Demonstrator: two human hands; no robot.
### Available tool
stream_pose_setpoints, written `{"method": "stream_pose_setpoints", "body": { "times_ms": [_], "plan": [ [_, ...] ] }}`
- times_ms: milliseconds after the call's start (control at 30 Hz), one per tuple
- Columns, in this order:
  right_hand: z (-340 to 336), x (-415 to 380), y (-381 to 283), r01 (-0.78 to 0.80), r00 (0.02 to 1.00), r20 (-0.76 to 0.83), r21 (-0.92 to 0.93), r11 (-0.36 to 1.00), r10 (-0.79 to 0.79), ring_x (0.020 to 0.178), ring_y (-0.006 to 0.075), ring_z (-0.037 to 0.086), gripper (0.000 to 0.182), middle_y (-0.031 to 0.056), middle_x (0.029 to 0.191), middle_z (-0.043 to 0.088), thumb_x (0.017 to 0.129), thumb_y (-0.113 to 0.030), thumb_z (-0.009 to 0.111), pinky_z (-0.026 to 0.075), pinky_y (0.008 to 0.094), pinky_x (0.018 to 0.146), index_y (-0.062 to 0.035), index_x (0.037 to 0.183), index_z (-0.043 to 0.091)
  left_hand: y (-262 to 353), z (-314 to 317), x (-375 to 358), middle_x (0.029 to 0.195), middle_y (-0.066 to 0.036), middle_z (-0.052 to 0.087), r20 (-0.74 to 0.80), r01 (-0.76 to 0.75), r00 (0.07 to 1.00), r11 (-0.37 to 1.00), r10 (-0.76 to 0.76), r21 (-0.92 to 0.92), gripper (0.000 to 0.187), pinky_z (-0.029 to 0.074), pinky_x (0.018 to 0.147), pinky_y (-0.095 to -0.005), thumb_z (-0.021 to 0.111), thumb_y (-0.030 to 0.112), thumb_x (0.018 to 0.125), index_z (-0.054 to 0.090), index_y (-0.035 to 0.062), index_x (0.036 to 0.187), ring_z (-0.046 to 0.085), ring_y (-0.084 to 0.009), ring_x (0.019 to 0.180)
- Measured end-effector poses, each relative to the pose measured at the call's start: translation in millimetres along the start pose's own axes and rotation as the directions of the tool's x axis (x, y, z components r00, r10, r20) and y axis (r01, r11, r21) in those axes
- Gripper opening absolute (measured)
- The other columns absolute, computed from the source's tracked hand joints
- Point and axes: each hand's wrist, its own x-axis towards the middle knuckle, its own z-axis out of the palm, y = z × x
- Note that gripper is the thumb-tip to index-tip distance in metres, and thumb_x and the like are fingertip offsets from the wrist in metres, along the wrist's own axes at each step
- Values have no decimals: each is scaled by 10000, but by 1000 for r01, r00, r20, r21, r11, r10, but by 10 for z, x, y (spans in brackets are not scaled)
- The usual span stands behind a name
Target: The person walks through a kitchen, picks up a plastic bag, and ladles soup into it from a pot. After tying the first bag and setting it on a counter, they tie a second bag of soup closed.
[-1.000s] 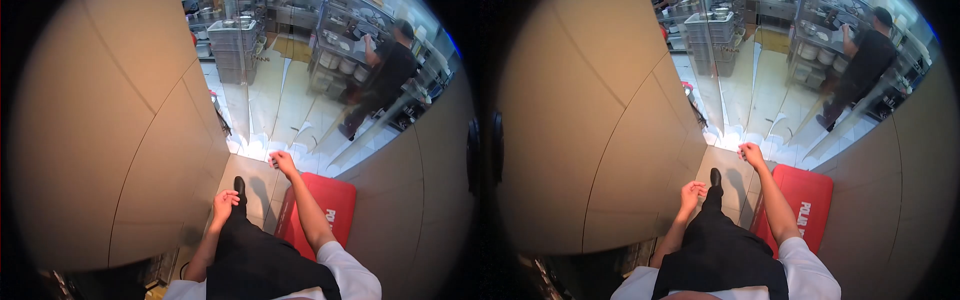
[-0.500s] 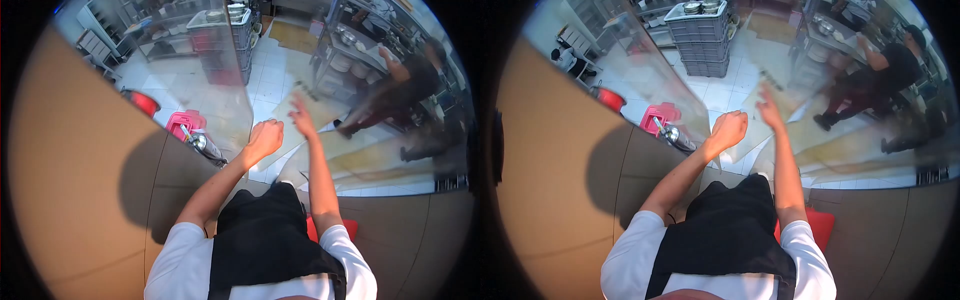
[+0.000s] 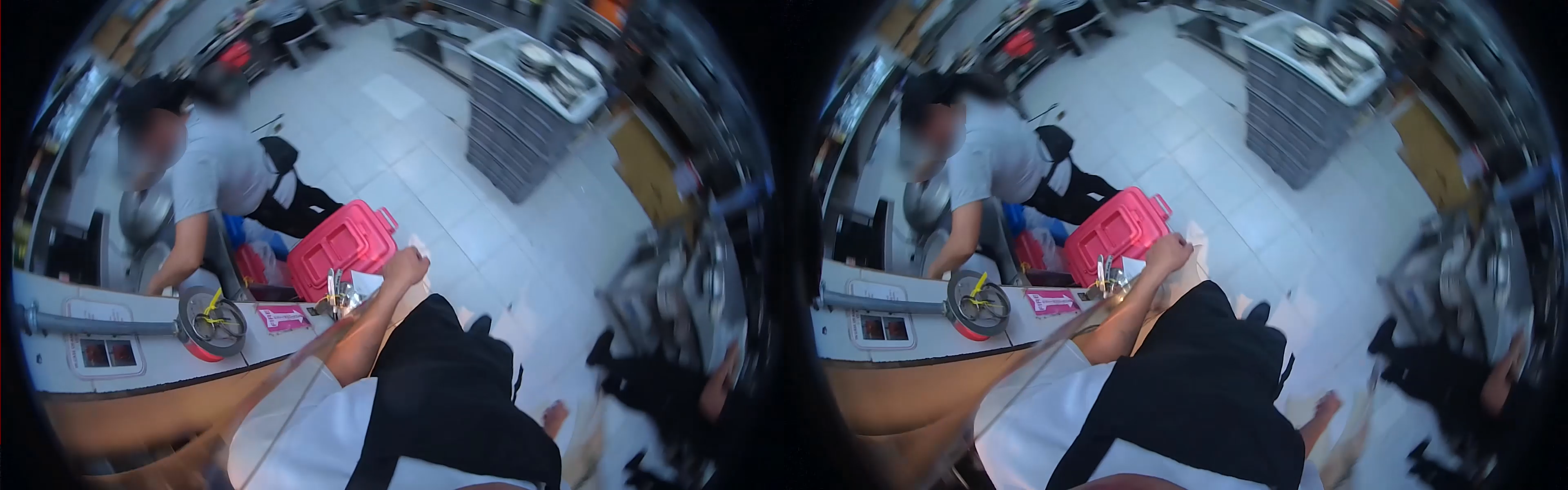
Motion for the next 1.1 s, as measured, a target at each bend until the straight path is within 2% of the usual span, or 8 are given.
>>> {"method": "stream_pose_setpoints", "body": {
  "times_ms": [100,200,333,467,567,800,967,1100],
  "plan": [
    [1570,-986,-1874,-237,929,238,-205,950,283,747,298,649,237,158,891,669,913,-180,528,505,449,570,-80,1124,570,160,-348,249,1096,-231,705,43,187,982,970,-182,-156,407,528,897,-493,595,356,837,719,46,1070,670,-389,1064],
    [3250,-961,-3266,285,838,517,-689,667,175,916,309,675,353,153,966,703,933,-196,513,554,462,682,-59,1253,569,-87,-427,881,1097,-226,704,-32,208,972,916,-233,-344,411,530,889,-479,613,361,823,720,56,1076,677,-392,1024],
    [5469,-1423,-5122,826,469,834,-299,477,-290,690,188,684,291,97,939,714,963,-192,523,496,297,545,-75,1211,619,-635,-447,1875,903,-119,734,97,227,946,422,-308,-877,325,546,747,-387,578,300,906,686,34,1061,711,-227,839],
    [6845,-2250,-6488,815,401,876,-208,541,-268,704,156,670,276,82,942,716,967,-159,509,495,278,552,-73,1201,625,-686,-1488,2711,890,-81,718,163,165,932,-23,-323,-986,264,525,714,-364,561,257,929,667,54,1059,688,-196,778],
    [7516,-2480,-7024,794,408,885,-222,567,-225,708,149,668,263,70,935,719,955,-163,530,509,302,556,-79,1179,640,-815,-1910,3682,880,-66,707,24,49,852,34,-524,-998,219,509,693,-316,576,258,926,663,77,1015,674,-169,754],
    [8734,-1668,-7048,750,596,803,-557,357,2,704,175,653,231,61,817,673,892,-161,583,521,328,588,-30,1052,685,-458,-3350,5219,949,-65,701,-55,-55,945,10,-321,-998,242,508,682,-273,563,226,945,675,85,1107,683,-145,790],
    [10209,-1627,-7336,789,577,808,-589,174,118,758,209,679,264,89,915,685,917,-192,565,547,366,602,-35,1107,661,-1181,-3413,6641,943,-69,710,-286,-206,953,468,-105,-859,255,552,735,-346,575,197,942,676,59,1132,683,-167,806],
    [11713,-1777,-7985,855,507,845,-518,28,169,801,237,700,292,112,994,694,937,-218,551,568,396,613,-40,1150,642,-1718,-3482,7307,910,-127,727,-295,167,852,759,-433,-630,253,555,741,-322,623,153,896,696,68,1123,693,-176,834]
  ]
}}
